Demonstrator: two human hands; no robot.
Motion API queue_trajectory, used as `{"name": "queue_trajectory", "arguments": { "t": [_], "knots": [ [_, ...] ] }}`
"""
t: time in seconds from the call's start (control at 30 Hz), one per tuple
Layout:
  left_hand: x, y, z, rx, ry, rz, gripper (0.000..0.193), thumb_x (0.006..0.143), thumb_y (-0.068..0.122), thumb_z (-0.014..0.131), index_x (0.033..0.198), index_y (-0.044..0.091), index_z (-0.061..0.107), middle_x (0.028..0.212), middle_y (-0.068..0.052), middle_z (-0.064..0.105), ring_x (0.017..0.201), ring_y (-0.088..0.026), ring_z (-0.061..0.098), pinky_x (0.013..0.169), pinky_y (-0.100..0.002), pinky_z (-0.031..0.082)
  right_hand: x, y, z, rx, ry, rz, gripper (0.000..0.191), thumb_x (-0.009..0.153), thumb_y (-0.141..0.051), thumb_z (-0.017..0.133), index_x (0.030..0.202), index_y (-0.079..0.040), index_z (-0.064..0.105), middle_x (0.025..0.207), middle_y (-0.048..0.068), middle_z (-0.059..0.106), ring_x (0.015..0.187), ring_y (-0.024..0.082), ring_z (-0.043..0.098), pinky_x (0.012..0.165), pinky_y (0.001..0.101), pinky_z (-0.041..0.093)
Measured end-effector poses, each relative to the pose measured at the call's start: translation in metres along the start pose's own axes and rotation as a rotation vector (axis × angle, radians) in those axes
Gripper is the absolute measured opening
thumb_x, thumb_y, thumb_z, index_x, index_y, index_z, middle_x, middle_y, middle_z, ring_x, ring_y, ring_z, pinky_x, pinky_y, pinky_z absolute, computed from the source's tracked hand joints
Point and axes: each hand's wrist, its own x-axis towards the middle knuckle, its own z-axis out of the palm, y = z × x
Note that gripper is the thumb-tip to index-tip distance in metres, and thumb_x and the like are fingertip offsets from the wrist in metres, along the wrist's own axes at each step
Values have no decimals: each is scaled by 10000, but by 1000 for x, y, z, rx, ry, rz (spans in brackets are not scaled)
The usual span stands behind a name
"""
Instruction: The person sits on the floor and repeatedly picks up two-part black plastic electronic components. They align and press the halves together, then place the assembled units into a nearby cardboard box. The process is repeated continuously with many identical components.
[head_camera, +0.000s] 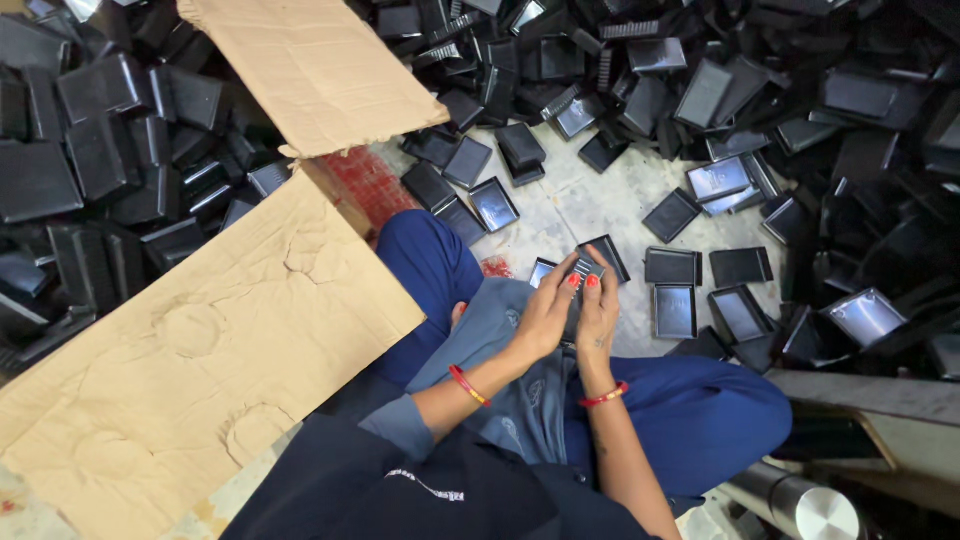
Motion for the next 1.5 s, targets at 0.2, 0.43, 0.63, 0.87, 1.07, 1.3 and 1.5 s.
{"name": "queue_trajectory", "arguments": {
  "t": [0.2, 0.43, 0.63, 0.87, 1.07, 1.3, 1.5],
  "knots": [
    [2, -21, -7, -302, -35, -165, 495, 1096, 293, 433, 1499, 9, 480, 1498, -162, 560, 1400, -236, 495, 1170, -332, 354, -4, 12, 2, 119, 21, 82, 565, 1068, -447, 478, 1410, -16, 609, 1281, 89, 651, 1105, 137, 580, 997, 278, 442],
    [-7, -51, -14, -264, -12, -123, 534, 1114, 312, 411, 1515, -39, 444, 1562, -176, 498, 1467, -236, 434, 1224, -331, 297, -9, 41, 14, 95, 2, -38, 483, 1084, -365, 534, 1403, -8, 596, 1417, 119, 624, 1312, 203, 571, 1147, 325, 418],
    [-26, -29, -3, -111, -33, -67, 573, 1128, 327, 407, 1561, -47, 376, 1600, -195, 447, 1504, -277, 406, 1248, -346, 282, -25, 32, 4, -75, 27, 111, 452, 1013, -317, 581, 1358, -33, 646, 1196, 111, 596, 1077, 224, 581, 917, 343, 483],
    [-33, 45, -18, 122, -411, -2, 745, 979, 411, 680, 1515, -31, 412, 1412, -208, 622, 1318, -272, 608, 1120, -368, 453, -9, -19, -21, -346, 168, -268, 432, 1057, -431, 531, 1048, -16, 650, 1143, 157, 594, 1099, 296, 589, 986, 386, 469],
    [-43, 72, -56, 420, -452, -91, 566, 853, 388, 798, 1313, 82, 676, 987, -166, 777, 826, -223, 761, 750, -358, 574, -12, -37, -33, -287, 52, -328, 538, 1055, -455, 585, 801, 19, 561, 757, 133, 528, 717, 290, 555, 681, 385, 410],
    [-52, 63, -60, 447, -244, 44, 470, 837, 343, 851, 1216, 88, 739, 992, -154, 770, 786, -246, 750, 716, -367, 585, -26, 13, -36, -390, 79, -249, 510, 1024, -319, 687, 742, 61, 496, 687, 179, 463, 615, 311, 454, 600, 420, 335],
    [-48, 78, -63, 517, -437, -93, 506, 850, 524, 741, 1030, 52, 772, 817, -120, 786, 720, -198, 749, 671, -360, 565, -19, 60, -54, -111, 146, -254, 526, 1132, -358, 570, 810, 57, 590, 792, 132, 625, 723, 240, 563, 684, 388, 427]
  ]
}}
